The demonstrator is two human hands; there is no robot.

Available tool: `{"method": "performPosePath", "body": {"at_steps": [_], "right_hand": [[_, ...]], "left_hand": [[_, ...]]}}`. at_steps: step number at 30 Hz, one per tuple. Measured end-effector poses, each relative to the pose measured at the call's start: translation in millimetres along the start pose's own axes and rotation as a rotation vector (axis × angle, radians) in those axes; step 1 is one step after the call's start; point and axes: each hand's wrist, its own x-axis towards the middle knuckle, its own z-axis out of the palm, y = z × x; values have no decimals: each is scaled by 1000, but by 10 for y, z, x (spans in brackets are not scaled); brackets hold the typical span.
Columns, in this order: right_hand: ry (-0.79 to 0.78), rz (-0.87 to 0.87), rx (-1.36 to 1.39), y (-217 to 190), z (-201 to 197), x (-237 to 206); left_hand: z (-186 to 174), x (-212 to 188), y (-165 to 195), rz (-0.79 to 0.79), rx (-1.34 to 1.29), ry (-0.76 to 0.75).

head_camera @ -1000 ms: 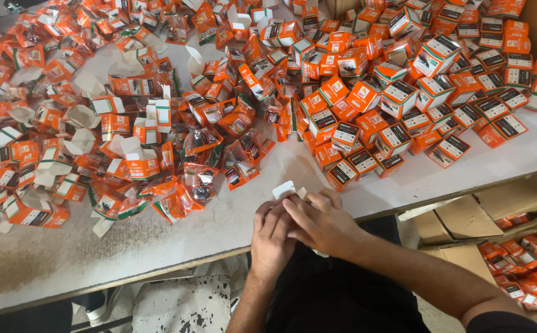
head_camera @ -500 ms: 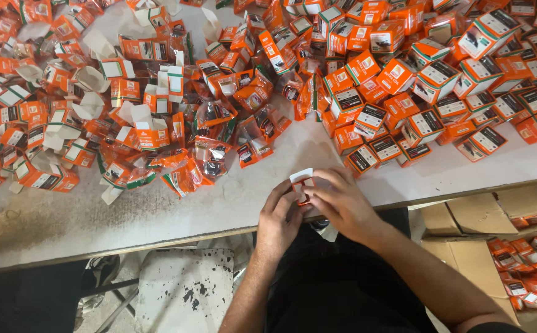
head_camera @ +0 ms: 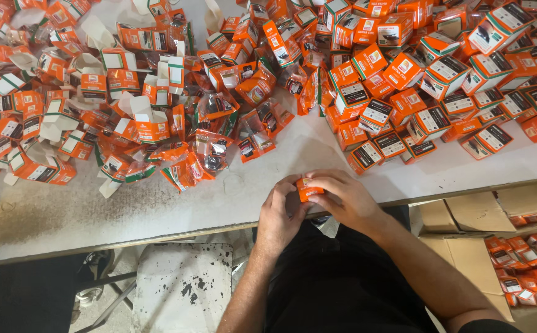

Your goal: The person picks up small plastic-wrapped items from a large pile on the table, places each item into a small orange paper box, folds the box flaps closed, and sets the finished box back onto the table, repeating this cycle continuously.

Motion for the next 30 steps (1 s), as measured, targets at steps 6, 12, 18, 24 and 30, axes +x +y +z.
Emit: {"method": "performPosePath", "body": {"at_steps": [6, 12, 18, 24, 30], "right_hand": [[51, -35, 89, -37, 42, -14], [-31, -63, -92, -135, -17, 11], [-145, -91, -176, -173, -141, 21], [545, 141, -251, -145, -667, 104], [348, 58, -36, -310, -425, 265]], "left_hand": [[-31, 1, 14, 63, 1, -7], [-82, 43, 123, 136, 37, -5], [-285, 105, 275, 298, 172, -106], [-525, 577, -10, 163, 518, 14], [-414, 621, -130, 246, 686, -47]]}}
